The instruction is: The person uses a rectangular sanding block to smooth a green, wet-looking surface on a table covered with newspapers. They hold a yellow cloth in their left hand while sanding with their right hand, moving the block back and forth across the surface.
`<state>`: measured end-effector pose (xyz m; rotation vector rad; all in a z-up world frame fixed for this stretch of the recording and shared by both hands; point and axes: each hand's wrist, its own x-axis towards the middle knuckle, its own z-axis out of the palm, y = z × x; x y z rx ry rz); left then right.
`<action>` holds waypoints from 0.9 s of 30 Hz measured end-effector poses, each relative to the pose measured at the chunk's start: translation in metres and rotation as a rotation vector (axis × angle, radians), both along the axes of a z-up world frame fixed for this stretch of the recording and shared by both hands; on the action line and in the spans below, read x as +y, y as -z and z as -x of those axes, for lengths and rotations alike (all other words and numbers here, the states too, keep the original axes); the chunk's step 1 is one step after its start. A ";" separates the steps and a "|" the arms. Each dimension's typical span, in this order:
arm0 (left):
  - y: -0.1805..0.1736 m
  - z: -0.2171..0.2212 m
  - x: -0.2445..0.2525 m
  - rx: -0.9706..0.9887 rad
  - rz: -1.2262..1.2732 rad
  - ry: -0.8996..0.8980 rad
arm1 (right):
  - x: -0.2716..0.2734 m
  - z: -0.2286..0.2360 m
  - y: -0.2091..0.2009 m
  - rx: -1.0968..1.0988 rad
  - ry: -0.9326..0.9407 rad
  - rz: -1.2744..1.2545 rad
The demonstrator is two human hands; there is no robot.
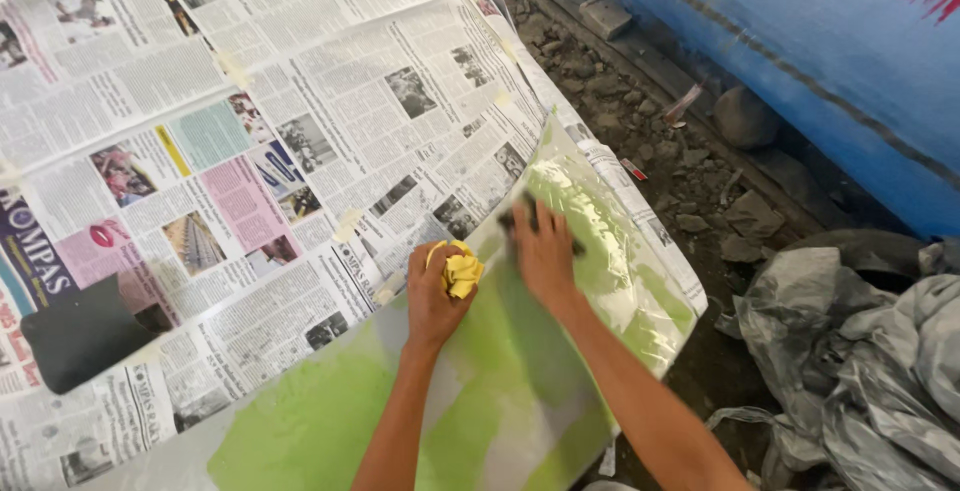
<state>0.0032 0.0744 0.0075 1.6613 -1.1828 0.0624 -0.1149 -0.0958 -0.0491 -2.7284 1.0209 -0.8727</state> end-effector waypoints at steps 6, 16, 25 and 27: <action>0.000 -0.001 -0.005 -0.014 -0.047 -0.023 | -0.015 0.000 0.000 0.043 -0.022 -0.029; -0.002 0.001 -0.010 -0.151 -0.070 -0.032 | 0.061 0.066 0.002 -0.053 -0.068 0.076; 0.003 0.001 -0.004 -0.131 -0.095 -0.021 | 0.017 0.066 0.007 0.005 -0.009 0.022; 0.005 -0.001 -0.008 -0.154 -0.098 -0.024 | 0.074 0.114 0.011 0.013 0.044 0.022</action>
